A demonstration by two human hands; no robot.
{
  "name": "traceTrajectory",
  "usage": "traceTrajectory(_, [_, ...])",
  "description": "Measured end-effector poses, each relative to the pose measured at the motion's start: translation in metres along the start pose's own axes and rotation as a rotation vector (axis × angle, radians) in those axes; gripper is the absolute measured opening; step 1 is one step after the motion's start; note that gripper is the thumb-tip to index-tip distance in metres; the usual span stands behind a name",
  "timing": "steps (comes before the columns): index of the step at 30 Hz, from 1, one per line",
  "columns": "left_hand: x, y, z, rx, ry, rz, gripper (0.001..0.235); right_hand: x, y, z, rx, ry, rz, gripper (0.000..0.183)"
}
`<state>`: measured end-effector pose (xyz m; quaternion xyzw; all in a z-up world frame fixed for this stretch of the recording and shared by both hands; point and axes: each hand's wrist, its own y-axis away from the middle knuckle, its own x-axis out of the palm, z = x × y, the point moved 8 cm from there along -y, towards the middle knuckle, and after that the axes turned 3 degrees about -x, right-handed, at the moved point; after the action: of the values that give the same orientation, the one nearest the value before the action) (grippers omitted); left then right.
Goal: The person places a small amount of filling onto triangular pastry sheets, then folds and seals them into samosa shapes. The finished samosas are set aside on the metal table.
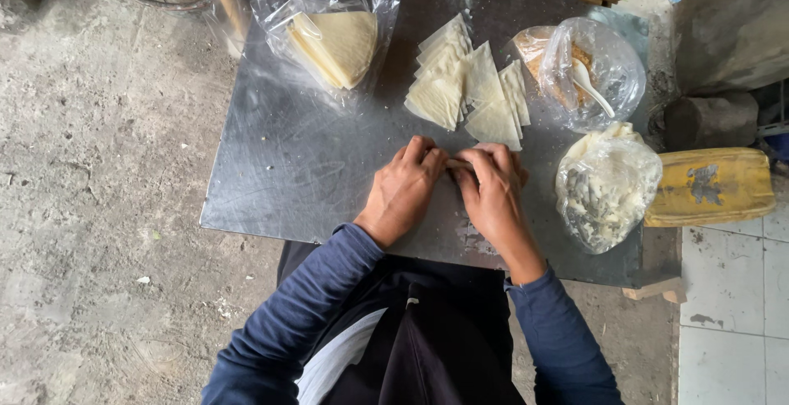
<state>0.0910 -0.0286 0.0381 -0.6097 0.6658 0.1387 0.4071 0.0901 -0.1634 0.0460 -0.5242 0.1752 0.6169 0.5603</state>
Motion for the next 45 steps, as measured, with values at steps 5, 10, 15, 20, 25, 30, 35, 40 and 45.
traceTrajectory(5, [-0.036, 0.007, -0.011, 0.073, 0.34, 0.017, 0.042, -0.022, 0.048, 0.019, -0.002, -0.077, 0.079, 0.012])
traceTrajectory(10, [-0.05, 0.001, 0.024, -0.224, 0.2, 0.007, 0.035, -0.012, 0.143, 0.053, -0.027, -0.511, 0.398, 0.013])
traceTrajectory(15, [-0.035, -0.035, 0.047, -0.201, -0.075, -0.13, 0.041, 0.057, 0.151, 0.008, 0.088, -0.37, 0.328, 0.023])
traceTrajectory(20, [-0.01, -0.064, 0.065, -0.309, -0.108, -0.123, 0.039, 0.076, 0.135, 0.017, -0.114, -0.097, 0.195, 0.039])
traceTrajectory(25, [0.009, -0.08, 0.084, -0.347, -0.141, -0.126, 0.019, 0.021, 0.135, 0.056, -0.145, -0.361, 0.468, 0.044])
traceTrajectory(30, [0.008, -0.077, 0.088, -0.291, -0.048, -0.198, 0.016, -0.031, 0.092, 0.046, -0.234, -0.38, 0.373, 0.037])
traceTrajectory(35, [-0.002, -0.07, 0.067, -0.169, -0.082, -0.331, 0.015, -0.039, 0.004, -0.017, -0.046, -0.239, 0.18, 0.028])
traceTrajectory(40, [-0.011, -0.065, 0.066, -0.114, 0.131, -0.306, 0.016, -0.032, -0.046, -0.042, -0.061, -0.095, 0.003, 0.023])
traceTrajectory(45, [-0.02, -0.051, 0.065, -0.22, 0.154, -0.172, 0.017, -0.011, -0.07, -0.056, -0.069, 0.04, -0.009, 0.026])
